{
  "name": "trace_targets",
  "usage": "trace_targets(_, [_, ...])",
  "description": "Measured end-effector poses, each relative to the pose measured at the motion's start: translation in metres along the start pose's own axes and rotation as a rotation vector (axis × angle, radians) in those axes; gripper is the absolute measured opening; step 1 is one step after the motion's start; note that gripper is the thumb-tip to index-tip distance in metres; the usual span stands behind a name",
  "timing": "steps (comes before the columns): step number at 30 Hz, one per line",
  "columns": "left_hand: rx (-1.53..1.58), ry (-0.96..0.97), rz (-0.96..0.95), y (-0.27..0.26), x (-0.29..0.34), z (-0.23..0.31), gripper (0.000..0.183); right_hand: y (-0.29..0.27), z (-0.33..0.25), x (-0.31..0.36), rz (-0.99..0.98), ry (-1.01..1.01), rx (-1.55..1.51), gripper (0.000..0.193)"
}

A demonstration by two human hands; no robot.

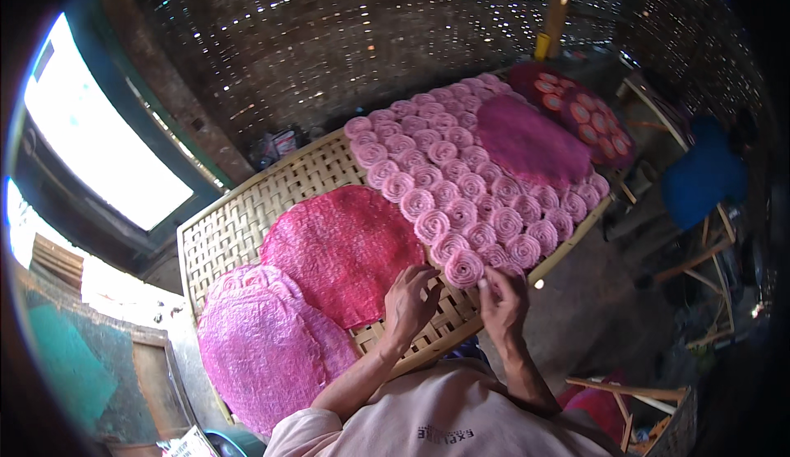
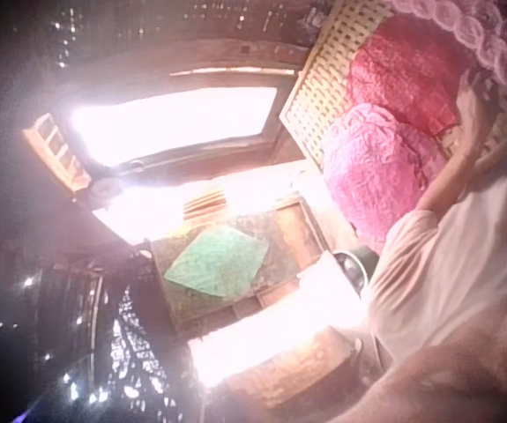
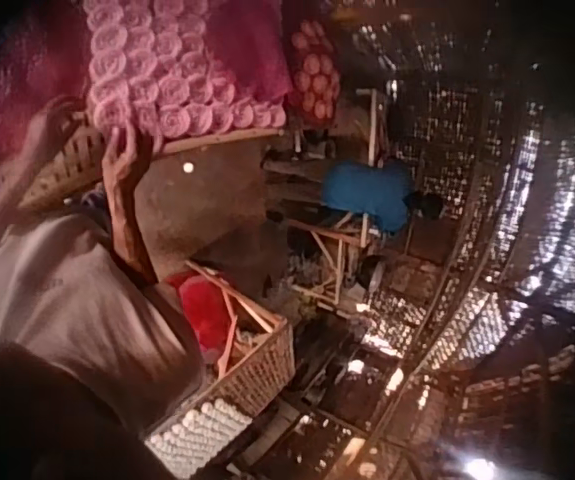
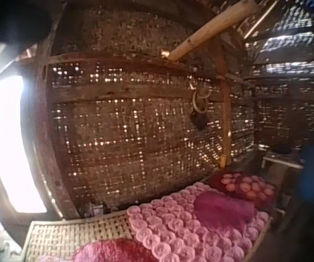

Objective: The person arranges pink fabric roses on a woven bamboo tray, picking them from a pile and placing them in neat rows. The person continues to fill the tray with the roses, creating a dense, uniform pattern.

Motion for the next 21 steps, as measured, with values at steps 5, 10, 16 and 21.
trace_targets(5, [0.040, -0.148, 0.219, -0.047, 0.054, -0.009, 0.024, 0.076, -0.030, -0.001, -0.347, -0.238, 0.223, 0.043])
trace_targets(10, [0.074, -0.293, 0.348, -0.064, 0.088, -0.021, 0.024, 0.115, -0.032, -0.022, -0.294, -0.276, 0.311, 0.044])
trace_targets(16, [0.188, -0.384, 0.391, -0.068, 0.111, -0.029, 0.025, 0.137, -0.020, -0.029, -0.348, -0.111, 0.176, 0.014])
trace_targets(21, [0.188, -0.361, 0.460, -0.079, 0.117, -0.038, 0.029, 0.119, -0.073, -0.042, -0.299, -0.276, -0.109, 0.016])
Point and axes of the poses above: each hand's wrist, its own x-axis away from the middle knuckle, its own y-axis out of the palm, z = x × y, the point moved 3 cm from there along -x, towards the middle knuckle, and after that the axes turned 3 degrees about -z, right-handed, at the moved point
